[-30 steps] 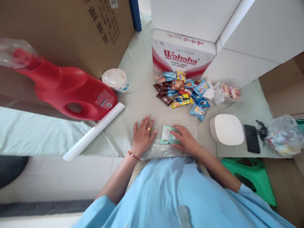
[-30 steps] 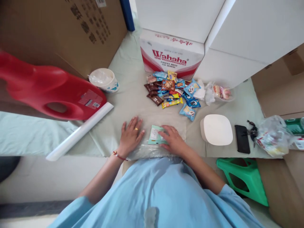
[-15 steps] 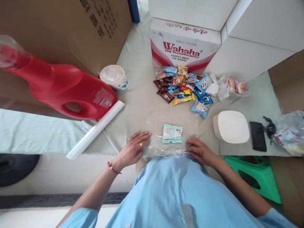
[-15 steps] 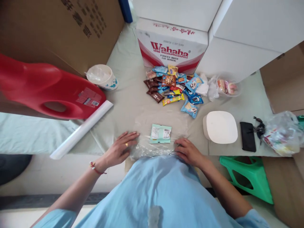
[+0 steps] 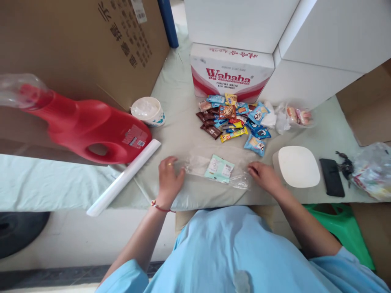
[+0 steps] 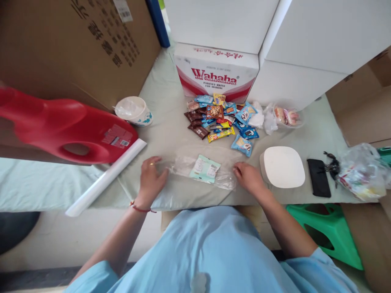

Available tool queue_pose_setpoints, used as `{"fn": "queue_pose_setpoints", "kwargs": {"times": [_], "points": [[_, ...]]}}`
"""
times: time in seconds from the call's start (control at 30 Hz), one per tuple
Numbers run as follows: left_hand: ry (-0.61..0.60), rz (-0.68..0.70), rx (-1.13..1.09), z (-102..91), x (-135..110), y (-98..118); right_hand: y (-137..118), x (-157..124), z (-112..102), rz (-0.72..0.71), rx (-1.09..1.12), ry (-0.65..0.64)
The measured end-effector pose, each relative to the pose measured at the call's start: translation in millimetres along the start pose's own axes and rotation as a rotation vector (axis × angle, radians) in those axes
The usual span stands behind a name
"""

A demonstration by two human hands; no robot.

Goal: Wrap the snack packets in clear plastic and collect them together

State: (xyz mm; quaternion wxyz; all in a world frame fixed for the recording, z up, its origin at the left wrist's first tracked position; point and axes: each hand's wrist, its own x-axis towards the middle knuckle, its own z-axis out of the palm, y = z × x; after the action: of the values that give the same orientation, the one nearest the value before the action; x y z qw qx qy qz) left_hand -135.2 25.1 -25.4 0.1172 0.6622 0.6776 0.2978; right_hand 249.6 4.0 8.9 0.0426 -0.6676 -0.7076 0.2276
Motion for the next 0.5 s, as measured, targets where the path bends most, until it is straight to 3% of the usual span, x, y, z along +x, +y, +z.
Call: {"fn": "queue_pose_setpoints", "kwargs": {"times": [0.07, 0.13, 0.17, 0.23, 0.3, 0.4, 0.5], "points": [[0.186, -0.02, 0.011, -9.6, -10.3, 7.5, -6.0, 10.3, -12.0, -0.024, -0.021, 0.072], [0.26, 0.072, -0.021, -15.5, -23.2, 21.9, -18.0, 25.6, -21.0, -0.101, -0.032, 0.127], [0.217, 0.179, -0.057, -15.0, -29.0, 31.6, -26.1, 35.0, -22.8, -0.147, -0.047, 0.134], [0.002, 0.425, -0.118, -5.4, -36.5, 52.8, -44.9, 54.9, -19.6, -0.213, -0.103, 0.106], [-0.163, 0.54, -0.086, 13.0, -36.4, 71.3, -63.5, 73.5, -9.2, -0.24, -0.177, 0.049], [-0.325, 0.499, 0.039, 42.6, -25.7, 84.5, -82.1, 94.4, 7.9, -0.178, -0.245, 0.007], [-0.426, 0.44, 0.106, 59.0, -15.5, 82.7, -85.4, 106.4, 11.8, -0.053, -0.2, -0.068]]}}
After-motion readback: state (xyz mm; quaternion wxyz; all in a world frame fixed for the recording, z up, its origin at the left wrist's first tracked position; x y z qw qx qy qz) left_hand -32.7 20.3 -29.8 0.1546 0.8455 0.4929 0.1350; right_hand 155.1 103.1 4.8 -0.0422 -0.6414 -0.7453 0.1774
